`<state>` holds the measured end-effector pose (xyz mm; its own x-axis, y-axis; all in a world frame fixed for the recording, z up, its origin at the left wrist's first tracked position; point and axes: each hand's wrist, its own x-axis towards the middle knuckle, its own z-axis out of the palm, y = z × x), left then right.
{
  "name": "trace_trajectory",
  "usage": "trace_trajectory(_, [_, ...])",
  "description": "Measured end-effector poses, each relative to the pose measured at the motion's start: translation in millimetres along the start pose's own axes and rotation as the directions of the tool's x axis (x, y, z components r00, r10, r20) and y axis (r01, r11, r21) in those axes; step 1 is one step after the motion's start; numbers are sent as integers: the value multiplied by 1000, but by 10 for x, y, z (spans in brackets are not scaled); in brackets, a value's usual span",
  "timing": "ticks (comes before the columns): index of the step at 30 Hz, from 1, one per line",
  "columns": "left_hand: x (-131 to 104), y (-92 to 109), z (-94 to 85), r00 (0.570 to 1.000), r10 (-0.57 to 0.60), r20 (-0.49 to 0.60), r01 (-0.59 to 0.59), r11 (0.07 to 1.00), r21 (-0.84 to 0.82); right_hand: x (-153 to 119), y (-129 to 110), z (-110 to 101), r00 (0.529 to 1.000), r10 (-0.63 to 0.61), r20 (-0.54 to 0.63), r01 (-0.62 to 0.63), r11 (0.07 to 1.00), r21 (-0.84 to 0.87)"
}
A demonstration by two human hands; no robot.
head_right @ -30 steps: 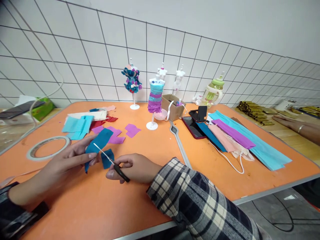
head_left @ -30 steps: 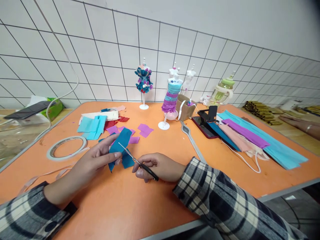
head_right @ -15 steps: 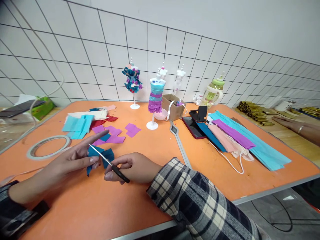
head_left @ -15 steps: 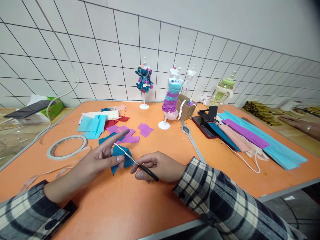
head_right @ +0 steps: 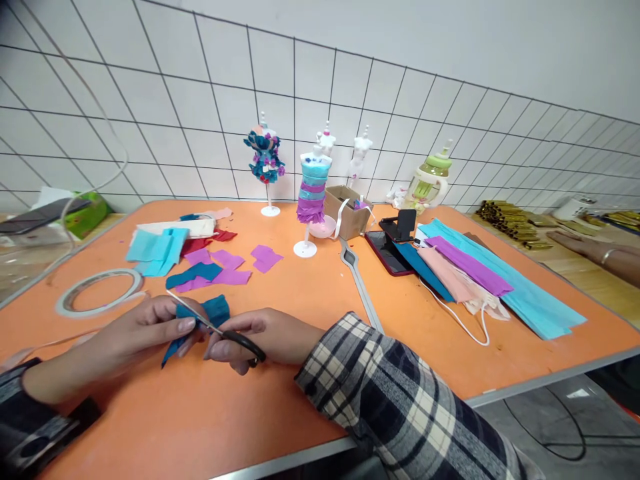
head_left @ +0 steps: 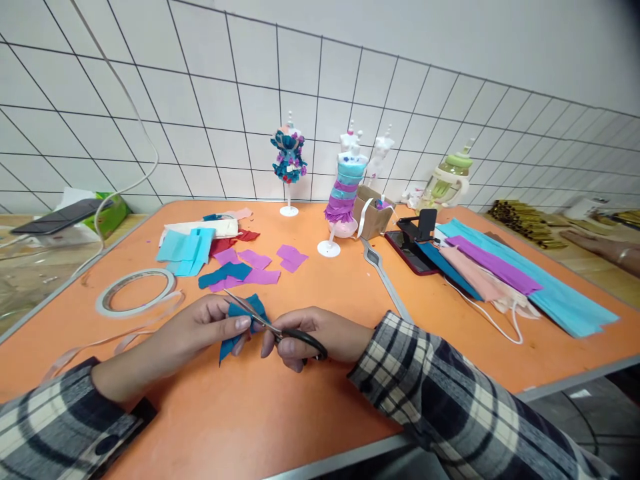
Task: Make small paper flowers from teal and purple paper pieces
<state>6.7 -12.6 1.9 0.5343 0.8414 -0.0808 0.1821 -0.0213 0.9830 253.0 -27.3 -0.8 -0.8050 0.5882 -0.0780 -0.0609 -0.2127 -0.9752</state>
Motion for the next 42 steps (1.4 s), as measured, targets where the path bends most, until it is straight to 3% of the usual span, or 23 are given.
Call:
trace_trajectory(6, [26, -4, -34, 998, -3, 62, -2, 996, 84, -20, 33, 3, 1000, 18, 12, -18, 1000, 9])
trace_trajectory(23, [15, 81, -36, 982, -60, 178, 45, 995, 88, 2, 63, 29, 998, 58, 37, -58, 998, 25])
trace_trajectory(31, [6, 29, -84, 968, -80, 237, 57, 993, 101, 1, 80, 32, 995, 83, 53, -83, 997, 6])
trace_trajectory(42, [-42, 88, -72, 926, -184, 331, 189, 982, 17, -4, 77, 36, 985, 124, 122, -122, 992, -23])
